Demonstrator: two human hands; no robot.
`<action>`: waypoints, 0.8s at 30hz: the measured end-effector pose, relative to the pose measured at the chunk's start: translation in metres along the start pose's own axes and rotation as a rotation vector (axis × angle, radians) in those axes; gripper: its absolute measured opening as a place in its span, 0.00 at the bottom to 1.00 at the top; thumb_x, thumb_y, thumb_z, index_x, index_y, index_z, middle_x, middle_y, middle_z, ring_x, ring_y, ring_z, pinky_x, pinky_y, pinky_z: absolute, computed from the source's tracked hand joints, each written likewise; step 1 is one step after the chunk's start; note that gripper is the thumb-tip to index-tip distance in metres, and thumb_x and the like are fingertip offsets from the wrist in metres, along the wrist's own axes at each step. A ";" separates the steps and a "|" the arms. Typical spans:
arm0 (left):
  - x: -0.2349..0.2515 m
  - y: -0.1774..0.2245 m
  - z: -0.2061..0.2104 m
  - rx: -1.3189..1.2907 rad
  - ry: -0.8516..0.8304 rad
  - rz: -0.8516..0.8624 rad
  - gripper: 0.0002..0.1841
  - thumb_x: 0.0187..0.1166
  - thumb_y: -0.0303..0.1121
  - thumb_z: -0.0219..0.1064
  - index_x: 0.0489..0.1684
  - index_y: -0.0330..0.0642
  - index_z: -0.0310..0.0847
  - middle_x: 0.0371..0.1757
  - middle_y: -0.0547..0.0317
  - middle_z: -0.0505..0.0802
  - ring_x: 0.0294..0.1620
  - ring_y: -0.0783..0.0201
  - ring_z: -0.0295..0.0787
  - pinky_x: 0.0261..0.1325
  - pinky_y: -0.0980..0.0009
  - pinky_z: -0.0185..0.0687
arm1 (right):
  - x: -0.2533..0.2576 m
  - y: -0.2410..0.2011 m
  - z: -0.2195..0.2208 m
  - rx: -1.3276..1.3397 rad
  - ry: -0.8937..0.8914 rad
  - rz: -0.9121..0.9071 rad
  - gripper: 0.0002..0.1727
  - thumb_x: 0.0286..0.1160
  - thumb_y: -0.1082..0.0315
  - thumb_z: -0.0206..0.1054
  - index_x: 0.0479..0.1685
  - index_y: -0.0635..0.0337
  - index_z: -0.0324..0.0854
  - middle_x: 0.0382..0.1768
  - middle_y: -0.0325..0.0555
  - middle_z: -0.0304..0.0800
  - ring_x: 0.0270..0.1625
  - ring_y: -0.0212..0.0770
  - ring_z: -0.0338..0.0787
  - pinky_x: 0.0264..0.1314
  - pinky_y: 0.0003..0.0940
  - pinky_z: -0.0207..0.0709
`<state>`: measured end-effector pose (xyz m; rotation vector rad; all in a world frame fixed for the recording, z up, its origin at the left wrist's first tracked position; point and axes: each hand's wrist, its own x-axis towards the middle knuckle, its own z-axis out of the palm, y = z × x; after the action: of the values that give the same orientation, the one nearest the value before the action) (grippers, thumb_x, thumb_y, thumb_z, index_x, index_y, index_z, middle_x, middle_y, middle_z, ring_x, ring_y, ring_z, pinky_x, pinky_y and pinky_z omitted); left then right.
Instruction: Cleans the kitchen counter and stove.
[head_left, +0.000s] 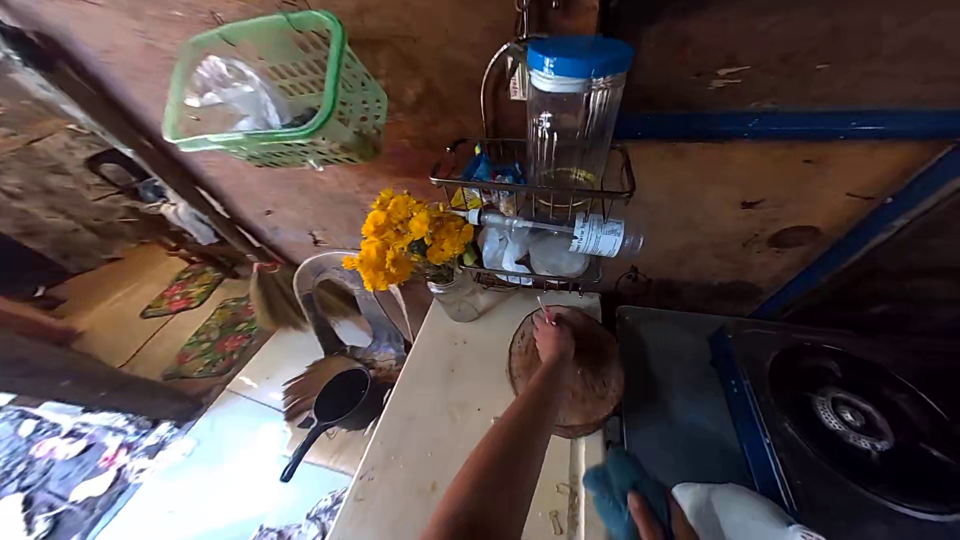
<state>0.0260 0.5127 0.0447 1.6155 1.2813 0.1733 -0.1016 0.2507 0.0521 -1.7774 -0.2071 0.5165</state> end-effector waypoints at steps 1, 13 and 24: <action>-0.001 -0.006 -0.012 -0.008 0.009 0.056 0.24 0.92 0.39 0.53 0.79 0.31 0.68 0.68 0.27 0.83 0.68 0.33 0.81 0.68 0.37 0.75 | 0.010 -0.015 0.007 -0.024 0.054 -0.038 0.26 0.82 0.64 0.63 0.70 0.78 0.74 0.51 0.61 0.89 0.51 0.39 0.91 0.59 0.39 0.86; -0.080 -0.198 -0.228 -0.452 0.048 0.181 0.17 0.81 0.21 0.59 0.65 0.21 0.73 0.54 0.51 0.89 0.56 0.76 0.85 0.65 0.76 0.80 | 0.185 -0.011 0.135 -0.948 0.017 -0.144 0.21 0.73 0.67 0.69 0.67 0.53 0.88 0.77 0.61 0.79 0.81 0.69 0.72 0.79 0.68 0.65; -0.037 -0.192 -0.203 -0.518 -0.397 0.198 0.17 0.76 0.25 0.59 0.62 0.32 0.78 0.44 0.64 0.94 0.47 0.75 0.91 0.58 0.71 0.88 | 0.078 0.001 0.116 -0.517 0.298 -0.494 0.19 0.54 0.80 0.68 0.49 0.66 0.92 0.54 0.64 0.92 0.58 0.63 0.91 0.62 0.60 0.83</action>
<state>-0.2429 0.5902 0.0094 1.2430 0.6974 0.2666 -0.0849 0.3827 0.0109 -2.1748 -0.5907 -0.1789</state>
